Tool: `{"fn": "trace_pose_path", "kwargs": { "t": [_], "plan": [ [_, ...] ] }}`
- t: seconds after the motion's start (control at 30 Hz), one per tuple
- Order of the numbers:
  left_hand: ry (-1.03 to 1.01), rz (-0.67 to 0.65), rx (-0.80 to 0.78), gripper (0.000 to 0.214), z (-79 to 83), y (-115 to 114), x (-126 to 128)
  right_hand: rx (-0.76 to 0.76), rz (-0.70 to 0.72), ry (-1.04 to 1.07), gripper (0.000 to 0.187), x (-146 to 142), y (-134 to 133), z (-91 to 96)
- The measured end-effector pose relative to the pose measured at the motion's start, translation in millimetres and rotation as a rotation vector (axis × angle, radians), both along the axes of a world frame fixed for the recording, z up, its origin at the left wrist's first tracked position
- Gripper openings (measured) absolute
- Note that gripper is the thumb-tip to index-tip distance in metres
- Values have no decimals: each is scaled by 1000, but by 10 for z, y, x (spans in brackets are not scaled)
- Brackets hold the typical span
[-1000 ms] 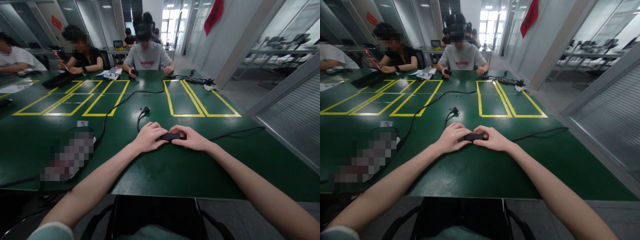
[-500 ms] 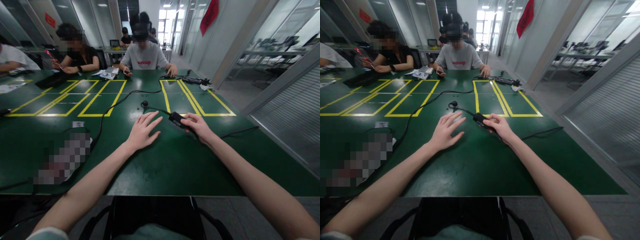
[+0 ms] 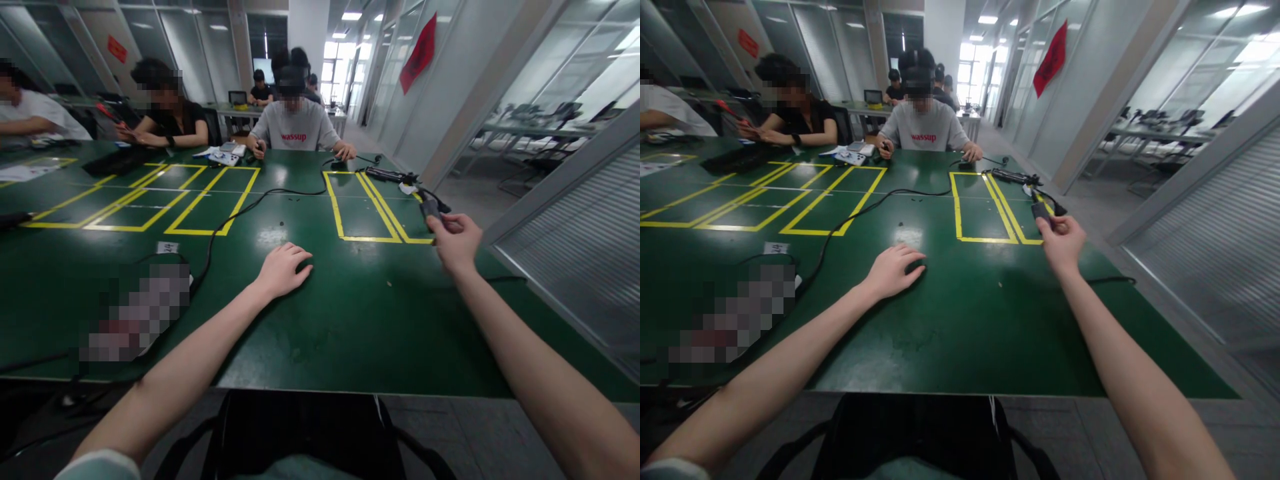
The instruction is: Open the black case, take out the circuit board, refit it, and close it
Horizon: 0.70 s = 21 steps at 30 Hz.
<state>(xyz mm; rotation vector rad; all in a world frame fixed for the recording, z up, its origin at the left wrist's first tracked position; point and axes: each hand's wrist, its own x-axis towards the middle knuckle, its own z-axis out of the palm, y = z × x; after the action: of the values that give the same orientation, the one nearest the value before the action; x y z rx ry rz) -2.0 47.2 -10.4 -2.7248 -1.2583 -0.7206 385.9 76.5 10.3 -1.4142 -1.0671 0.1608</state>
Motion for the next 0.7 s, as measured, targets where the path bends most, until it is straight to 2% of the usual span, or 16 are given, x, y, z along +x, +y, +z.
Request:
{"fn": "trace_pose_path", "kwargs": {
  "t": [0.13, 0.23, 0.43, 0.7],
  "plan": [
    [18, 8, -63, 28, 9, -3, -2, -347, -64, -501, 40, 166, -15, -197],
    [21, 5, -91, 28, 14, -3, -13, -474, -115, -699, 41, 213, -14, -271],
    [59, -6, -94, 26, 37, -21, -34, -598, -187, -789, 40, 148, -9, -223],
    [57, -8, -109, 26, 24, -27, -38, -634, -134, -763, 35, 113, -18, -190]
  ]
}}
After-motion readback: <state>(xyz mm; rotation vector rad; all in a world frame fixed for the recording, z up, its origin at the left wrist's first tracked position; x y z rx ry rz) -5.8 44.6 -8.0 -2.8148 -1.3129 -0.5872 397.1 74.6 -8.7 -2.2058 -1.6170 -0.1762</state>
